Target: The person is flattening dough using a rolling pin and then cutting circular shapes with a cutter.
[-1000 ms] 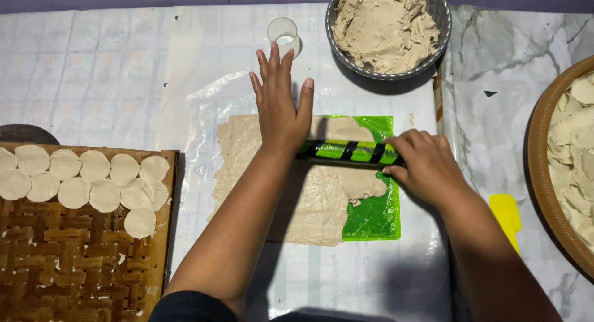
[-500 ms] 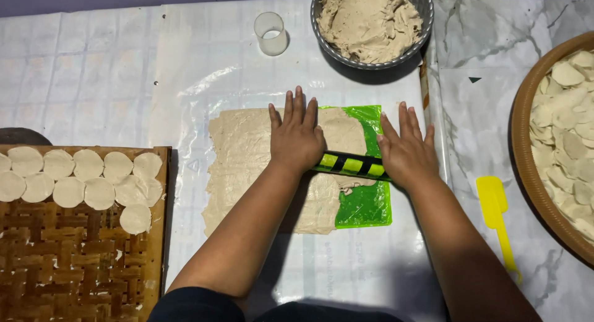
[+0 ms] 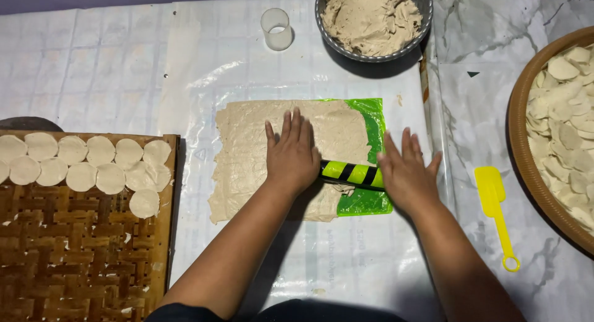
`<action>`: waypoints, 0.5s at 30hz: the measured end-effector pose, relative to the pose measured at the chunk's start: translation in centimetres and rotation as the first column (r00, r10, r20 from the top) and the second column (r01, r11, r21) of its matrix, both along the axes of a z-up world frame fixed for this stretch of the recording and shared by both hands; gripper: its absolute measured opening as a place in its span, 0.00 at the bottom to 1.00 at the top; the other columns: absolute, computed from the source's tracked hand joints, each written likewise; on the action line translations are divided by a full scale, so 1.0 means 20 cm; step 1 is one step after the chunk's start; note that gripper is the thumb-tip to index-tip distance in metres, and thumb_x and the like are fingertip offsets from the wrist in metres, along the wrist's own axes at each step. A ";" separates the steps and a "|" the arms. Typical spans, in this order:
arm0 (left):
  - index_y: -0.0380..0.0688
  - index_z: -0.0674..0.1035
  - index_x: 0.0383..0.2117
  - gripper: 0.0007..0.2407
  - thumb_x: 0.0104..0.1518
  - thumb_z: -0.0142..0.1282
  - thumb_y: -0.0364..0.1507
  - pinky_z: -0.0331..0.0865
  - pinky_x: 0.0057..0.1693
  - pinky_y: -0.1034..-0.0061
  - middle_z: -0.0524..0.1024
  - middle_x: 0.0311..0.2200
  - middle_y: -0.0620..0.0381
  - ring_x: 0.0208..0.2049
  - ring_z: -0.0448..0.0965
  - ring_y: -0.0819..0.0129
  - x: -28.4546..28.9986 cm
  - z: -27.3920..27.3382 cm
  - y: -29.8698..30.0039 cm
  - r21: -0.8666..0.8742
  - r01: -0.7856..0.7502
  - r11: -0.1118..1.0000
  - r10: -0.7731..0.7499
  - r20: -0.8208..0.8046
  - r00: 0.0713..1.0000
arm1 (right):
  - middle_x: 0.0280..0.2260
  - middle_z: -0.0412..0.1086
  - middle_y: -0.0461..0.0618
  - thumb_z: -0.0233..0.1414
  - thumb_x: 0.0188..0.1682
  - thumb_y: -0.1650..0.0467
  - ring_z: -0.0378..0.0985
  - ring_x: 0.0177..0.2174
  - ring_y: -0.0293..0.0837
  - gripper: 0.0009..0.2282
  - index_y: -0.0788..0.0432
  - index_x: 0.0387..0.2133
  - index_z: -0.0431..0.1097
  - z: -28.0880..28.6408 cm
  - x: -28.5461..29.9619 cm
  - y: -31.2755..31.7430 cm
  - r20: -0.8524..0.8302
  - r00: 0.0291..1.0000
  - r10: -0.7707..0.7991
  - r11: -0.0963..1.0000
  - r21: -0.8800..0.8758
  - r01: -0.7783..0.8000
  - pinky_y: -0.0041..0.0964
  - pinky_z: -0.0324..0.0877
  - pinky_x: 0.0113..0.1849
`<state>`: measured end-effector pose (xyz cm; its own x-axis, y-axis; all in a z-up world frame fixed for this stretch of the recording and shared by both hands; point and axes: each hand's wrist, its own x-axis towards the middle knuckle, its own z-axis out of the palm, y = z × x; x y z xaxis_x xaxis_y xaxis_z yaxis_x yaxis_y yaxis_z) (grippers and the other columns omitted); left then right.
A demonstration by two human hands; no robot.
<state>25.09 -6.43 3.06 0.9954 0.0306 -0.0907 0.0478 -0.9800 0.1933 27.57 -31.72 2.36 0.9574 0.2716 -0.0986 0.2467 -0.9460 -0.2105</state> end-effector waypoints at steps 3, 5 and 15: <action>0.39 0.61 0.67 0.28 0.62 0.40 0.41 0.26 0.72 0.43 0.47 0.72 0.43 0.74 0.39 0.53 0.13 0.05 -0.01 -0.114 -0.041 0.993 0.063 0.194 0.979 | 0.71 0.35 0.58 0.32 0.57 0.57 0.33 0.70 0.53 0.25 0.47 0.69 0.51 -0.08 0.11 -0.01 -0.056 0.995 -0.084 0.996 0.007 0.085 0.79 0.23 0.58; 0.37 0.60 0.67 0.28 0.62 0.39 0.41 0.26 0.71 0.44 0.46 0.72 0.41 0.74 0.38 0.51 0.10 -0.03 -0.02 -0.084 -0.029 0.996 0.039 0.123 0.992 | 0.72 0.36 0.57 0.32 0.58 0.58 0.33 0.70 0.52 0.25 0.46 0.68 0.52 -0.10 0.08 0.00 -0.013 0.997 -0.073 0.997 -0.013 0.072 0.78 0.22 0.59; 0.45 0.64 0.66 0.25 0.61 0.42 0.37 0.33 0.72 0.43 0.51 0.72 0.44 0.74 0.45 0.50 -0.28 -0.03 -0.03 -0.071 0.068 0.995 -0.054 0.184 0.981 | 0.72 0.43 0.57 0.41 0.55 0.60 0.44 0.70 0.50 0.22 0.44 0.64 0.60 -0.05 -0.31 0.00 0.238 0.971 0.026 0.999 0.038 -0.036 0.72 0.33 0.63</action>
<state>19.49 -7.05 2.50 0.9952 -0.0307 0.0925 -0.0546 -0.9619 0.2680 21.35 -31.77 1.27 0.9431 0.3003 0.1428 0.3232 -0.9288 -0.1813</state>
